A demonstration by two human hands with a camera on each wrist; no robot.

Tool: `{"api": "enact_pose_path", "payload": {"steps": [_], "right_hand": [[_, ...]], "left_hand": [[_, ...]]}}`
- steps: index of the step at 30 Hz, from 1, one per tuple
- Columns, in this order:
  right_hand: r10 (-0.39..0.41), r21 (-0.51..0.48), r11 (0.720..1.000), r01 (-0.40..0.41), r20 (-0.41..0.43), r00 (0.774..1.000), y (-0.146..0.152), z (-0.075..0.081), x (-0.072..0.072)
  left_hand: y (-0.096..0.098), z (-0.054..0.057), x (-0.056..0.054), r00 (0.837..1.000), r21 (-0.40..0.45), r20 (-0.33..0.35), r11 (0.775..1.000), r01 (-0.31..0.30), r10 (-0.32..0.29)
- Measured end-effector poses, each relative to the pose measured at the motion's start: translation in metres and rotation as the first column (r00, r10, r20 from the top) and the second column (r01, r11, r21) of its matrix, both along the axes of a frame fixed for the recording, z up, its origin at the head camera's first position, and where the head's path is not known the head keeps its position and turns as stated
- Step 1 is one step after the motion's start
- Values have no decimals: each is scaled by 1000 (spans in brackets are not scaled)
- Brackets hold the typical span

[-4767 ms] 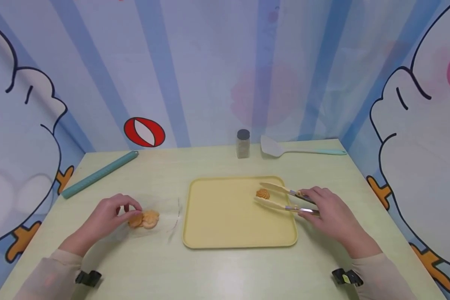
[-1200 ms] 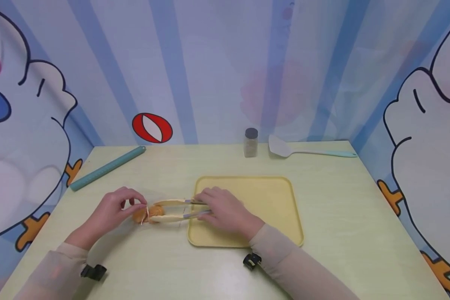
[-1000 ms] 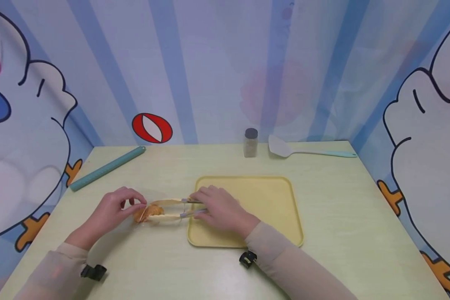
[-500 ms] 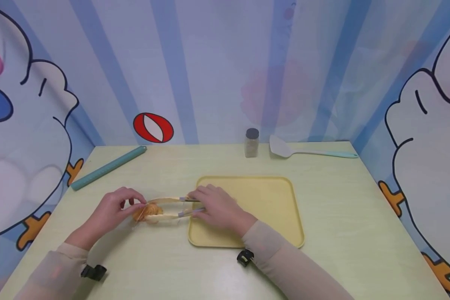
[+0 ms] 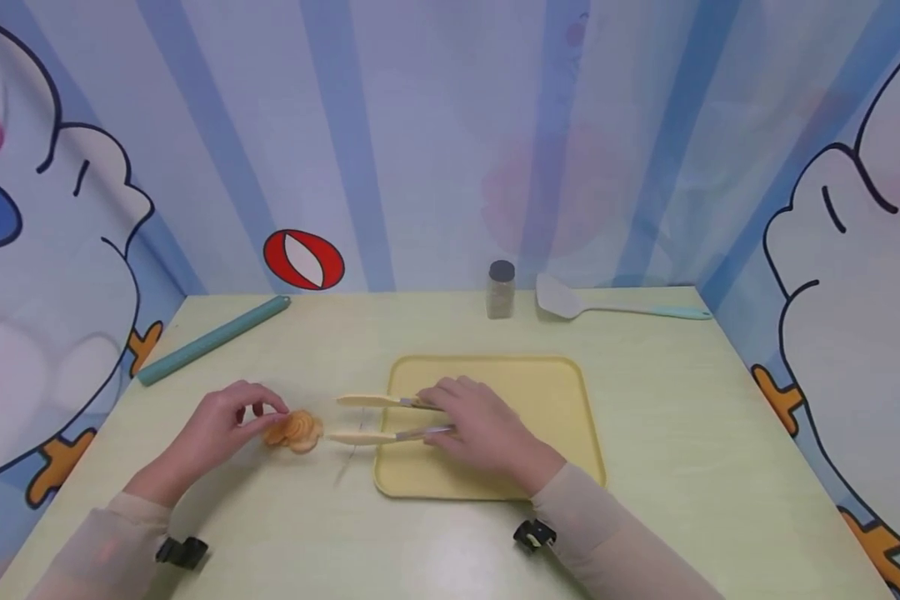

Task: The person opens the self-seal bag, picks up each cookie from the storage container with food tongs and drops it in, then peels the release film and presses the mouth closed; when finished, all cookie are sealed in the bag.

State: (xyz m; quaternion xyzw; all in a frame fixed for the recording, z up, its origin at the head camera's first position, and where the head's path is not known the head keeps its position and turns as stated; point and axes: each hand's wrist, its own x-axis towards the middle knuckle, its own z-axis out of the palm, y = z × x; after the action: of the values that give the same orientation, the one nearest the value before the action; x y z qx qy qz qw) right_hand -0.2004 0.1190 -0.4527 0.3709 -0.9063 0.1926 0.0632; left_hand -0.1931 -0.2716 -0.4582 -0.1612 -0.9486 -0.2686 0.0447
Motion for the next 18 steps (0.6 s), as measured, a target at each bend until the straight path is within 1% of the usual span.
{"api": "enact_pose_path", "payload": {"steps": [5,8,11,15,18], "right_hand": [[-62,-29,998,61,-13,998,33,0,11],[-91,-64,994,89,-33,995,54,2,16],[-133,-90,987,130,-33,991,75,5,19],[-197,-106,975,194,-17,980,102,8,22],[-254,-128,959,251,0,967,125,7,25]], "left_hand": [[-1,-2,3,1000,8,15,1000,-2,1],[-1,-3,3,1000,11,11,1000,-1,1],[-1,-3,3,1000,11,-1,1000,3,-3],[0,-3,2,1000,11,0,1000,5,-5],[1,-3,1,1000,12,-1,1000,6,-6]]}}
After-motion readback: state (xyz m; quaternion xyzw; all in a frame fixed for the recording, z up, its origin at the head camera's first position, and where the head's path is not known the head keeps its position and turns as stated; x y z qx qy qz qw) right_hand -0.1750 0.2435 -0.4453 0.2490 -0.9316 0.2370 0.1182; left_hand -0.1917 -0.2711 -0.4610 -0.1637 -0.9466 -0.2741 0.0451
